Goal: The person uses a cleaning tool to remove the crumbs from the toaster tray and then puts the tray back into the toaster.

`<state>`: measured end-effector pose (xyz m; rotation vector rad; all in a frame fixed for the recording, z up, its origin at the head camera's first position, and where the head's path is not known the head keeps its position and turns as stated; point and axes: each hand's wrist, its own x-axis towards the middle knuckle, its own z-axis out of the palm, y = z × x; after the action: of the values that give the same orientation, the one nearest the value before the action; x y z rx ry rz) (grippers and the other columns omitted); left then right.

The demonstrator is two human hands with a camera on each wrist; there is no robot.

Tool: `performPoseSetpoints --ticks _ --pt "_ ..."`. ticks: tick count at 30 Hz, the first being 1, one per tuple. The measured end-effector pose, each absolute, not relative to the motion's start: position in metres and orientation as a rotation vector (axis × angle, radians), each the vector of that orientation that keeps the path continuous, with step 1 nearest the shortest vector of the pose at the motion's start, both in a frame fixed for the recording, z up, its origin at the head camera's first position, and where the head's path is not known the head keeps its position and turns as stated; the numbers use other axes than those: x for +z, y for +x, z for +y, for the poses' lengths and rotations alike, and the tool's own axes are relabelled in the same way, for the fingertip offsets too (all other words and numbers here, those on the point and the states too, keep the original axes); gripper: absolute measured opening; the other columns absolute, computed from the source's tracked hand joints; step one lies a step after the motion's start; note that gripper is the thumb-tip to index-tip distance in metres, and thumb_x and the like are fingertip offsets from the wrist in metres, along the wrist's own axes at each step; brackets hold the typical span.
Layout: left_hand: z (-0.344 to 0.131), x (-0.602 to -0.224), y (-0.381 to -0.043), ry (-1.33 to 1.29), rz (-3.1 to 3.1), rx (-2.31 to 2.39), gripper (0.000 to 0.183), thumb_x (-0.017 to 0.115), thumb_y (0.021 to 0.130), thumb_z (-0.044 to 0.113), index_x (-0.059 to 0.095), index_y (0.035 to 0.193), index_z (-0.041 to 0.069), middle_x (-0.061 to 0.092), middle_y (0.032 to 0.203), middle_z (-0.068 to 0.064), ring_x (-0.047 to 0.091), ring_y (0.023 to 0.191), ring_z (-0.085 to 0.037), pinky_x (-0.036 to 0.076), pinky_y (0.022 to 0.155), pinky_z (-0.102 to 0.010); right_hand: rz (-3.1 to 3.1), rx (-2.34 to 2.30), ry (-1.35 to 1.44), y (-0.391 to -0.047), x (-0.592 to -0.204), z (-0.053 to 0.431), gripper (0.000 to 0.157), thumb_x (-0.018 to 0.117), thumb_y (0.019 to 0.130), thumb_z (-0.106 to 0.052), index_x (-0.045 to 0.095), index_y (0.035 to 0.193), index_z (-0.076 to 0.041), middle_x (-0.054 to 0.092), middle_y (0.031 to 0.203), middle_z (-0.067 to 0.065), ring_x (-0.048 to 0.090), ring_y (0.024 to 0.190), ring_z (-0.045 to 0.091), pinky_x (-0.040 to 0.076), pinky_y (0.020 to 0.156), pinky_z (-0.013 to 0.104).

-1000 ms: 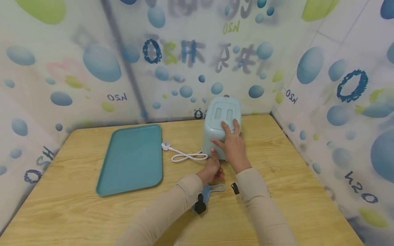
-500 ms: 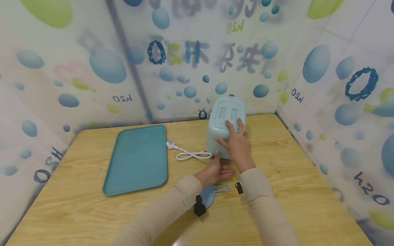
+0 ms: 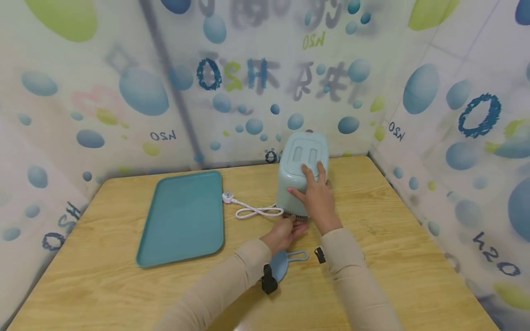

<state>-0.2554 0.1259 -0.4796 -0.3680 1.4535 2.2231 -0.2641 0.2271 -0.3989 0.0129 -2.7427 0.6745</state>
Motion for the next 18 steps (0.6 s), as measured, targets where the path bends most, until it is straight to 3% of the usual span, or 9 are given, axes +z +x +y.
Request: performPoseSetpoints --ticks 5,12,18 --pt "0.1264 -0.4832 -0.2548 -0.371 1.436 2.226 0.026 0.030 0.105 0.007 0.042 0.123 -0.009 0.062 0.084 -0.012 0.070 0.093 -0.028 0.055 0.090 -0.037 -2.735 0.705 0.024 -0.2629 -0.4003 0.2253 0.076 0.069 0.088 -0.040 0.032 0.147 -0.009 0.011 0.154 0.030 0.039 0.125 0.061 0.042 0.093 0.067" --pt "0.1263 -0.4820 -0.2543 -0.359 1.448 2.263 0.030 0.029 0.103 0.001 0.033 0.131 -0.007 0.060 0.089 -0.015 0.067 0.075 -0.015 0.057 0.083 -0.030 -2.715 0.710 0.064 -0.2658 -0.4017 0.2253 0.076 0.069 0.087 -0.039 0.033 0.147 -0.008 0.011 0.154 0.032 0.038 0.126 0.062 0.041 0.095 0.068" --pt "0.1251 -0.4793 -0.2504 -0.346 1.443 2.237 0.035 0.029 0.099 -0.005 0.032 0.134 -0.007 0.058 0.089 -0.014 0.065 0.072 -0.015 0.057 0.084 -0.031 -2.719 0.714 0.054 -0.2659 -0.4010 0.2284 0.076 0.069 0.088 -0.039 0.032 0.147 -0.008 0.010 0.154 0.031 0.036 0.126 0.062 0.039 0.096 0.069"
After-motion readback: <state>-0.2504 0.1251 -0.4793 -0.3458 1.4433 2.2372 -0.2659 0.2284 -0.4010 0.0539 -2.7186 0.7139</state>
